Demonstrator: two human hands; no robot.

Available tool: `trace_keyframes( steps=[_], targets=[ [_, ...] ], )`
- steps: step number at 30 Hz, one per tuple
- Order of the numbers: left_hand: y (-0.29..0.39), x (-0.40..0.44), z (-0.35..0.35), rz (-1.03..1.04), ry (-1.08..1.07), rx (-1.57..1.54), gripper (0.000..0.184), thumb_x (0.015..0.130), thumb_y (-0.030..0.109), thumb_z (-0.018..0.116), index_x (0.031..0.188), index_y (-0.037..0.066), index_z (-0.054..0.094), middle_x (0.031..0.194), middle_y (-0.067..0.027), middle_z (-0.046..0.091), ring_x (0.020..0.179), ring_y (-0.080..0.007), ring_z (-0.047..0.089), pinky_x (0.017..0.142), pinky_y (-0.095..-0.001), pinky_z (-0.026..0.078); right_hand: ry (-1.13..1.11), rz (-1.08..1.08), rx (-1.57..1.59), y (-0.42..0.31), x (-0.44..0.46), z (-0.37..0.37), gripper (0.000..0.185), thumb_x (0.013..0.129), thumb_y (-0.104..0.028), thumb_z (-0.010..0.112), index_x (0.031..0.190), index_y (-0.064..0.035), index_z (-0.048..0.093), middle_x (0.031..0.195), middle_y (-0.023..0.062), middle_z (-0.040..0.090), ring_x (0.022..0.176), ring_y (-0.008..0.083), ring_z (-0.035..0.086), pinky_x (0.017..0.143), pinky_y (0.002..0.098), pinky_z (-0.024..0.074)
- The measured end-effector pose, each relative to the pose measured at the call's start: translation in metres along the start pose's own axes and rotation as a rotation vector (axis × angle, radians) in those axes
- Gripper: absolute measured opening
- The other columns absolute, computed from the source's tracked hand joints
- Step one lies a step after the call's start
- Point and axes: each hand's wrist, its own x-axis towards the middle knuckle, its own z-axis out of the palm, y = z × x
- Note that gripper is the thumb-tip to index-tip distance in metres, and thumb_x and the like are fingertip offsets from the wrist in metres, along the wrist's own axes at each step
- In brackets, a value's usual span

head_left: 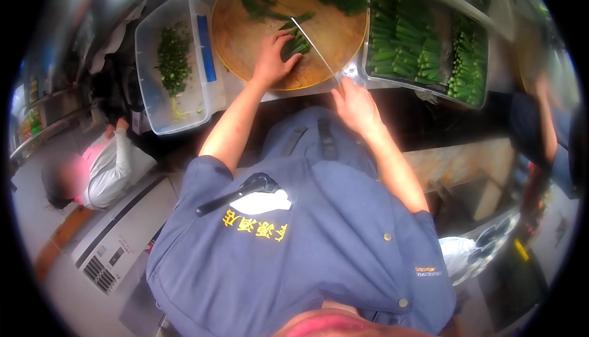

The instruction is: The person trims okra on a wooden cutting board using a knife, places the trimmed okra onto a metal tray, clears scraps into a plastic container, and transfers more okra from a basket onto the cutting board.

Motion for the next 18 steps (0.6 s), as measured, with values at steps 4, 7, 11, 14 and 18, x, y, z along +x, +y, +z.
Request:
trace_keyframes(
  steps=[4, 7, 11, 14, 18],
  targets=[
    [0.023, -0.001, 0.001, -0.005, 0.145, 0.076, 0.045, 0.081, 0.029, 0.092, 0.117, 0.010, 0.074, 0.133, -0.0139, 0.066, 0.126, -0.0385, 0.059, 0.110, -0.0500, 0.048, -0.011, 0.061, 0.002, 0.004, -0.003, -0.006, 0.027, 0.104, -0.022, 0.068, 0.108, 0.0024, 0.059, 0.084, 0.0326, 0.071, 0.085, 0.0557, 0.070, 0.077, 0.0616, 0.0567],
    [0.024, -0.006, 0.000, 0.071, 0.184, 0.239, 0.033, 0.077, 0.029, 0.092, 0.101, 0.015, 0.075, 0.120, -0.0069, 0.067, 0.115, -0.0338, 0.061, 0.099, -0.0495, 0.049, -0.007, 0.053, -0.011, 0.016, 0.000, -0.006, 0.027, 0.104, -0.023, 0.068, 0.108, 0.0022, 0.058, 0.084, 0.0327, 0.071, 0.084, 0.0557, 0.070, 0.077, 0.0616, 0.0565],
    [0.019, -0.008, 0.011, 0.128, 0.245, 0.327, 0.028, 0.073, 0.031, 0.094, 0.090, 0.019, 0.075, 0.110, -0.0024, 0.067, 0.107, -0.0302, 0.061, 0.096, -0.0477, 0.046, -0.005, 0.032, 0.001, 0.022, -0.001, -0.002, 0.027, 0.104, -0.022, 0.068, 0.106, 0.0021, 0.058, 0.084, 0.0329, 0.071, 0.084, 0.0557, 0.069, 0.076, 0.0618, 0.0560],
    [0.023, -0.005, 0.017, 0.108, 0.283, 0.318, 0.028, 0.072, 0.032, 0.094, 0.089, 0.020, 0.076, 0.108, -0.0009, 0.068, 0.108, -0.0298, 0.062, 0.099, -0.0480, 0.044, 0.001, 0.034, 0.005, 0.024, -0.002, 0.000, 0.027, 0.104, -0.022, 0.068, 0.106, 0.0020, 0.057, 0.084, 0.0330, 0.071, 0.083, 0.0559, 0.069, 0.076, 0.0619, 0.0560],
    [0.031, 0.004, 0.012, 0.040, 0.261, 0.312, 0.029, 0.072, 0.031, 0.094, 0.091, 0.019, 0.076, 0.110, -0.0027, 0.068, 0.111, -0.0305, 0.061, 0.100, -0.0489, 0.043, 0.005, 0.041, 0.011, 0.025, -0.001, 0.002, 0.027, 0.104, -0.022, 0.068, 0.106, 0.0020, 0.057, 0.084, 0.0332, 0.071, 0.083, 0.0564, 0.069, 0.076, 0.0625, 0.0557]
  ],
)
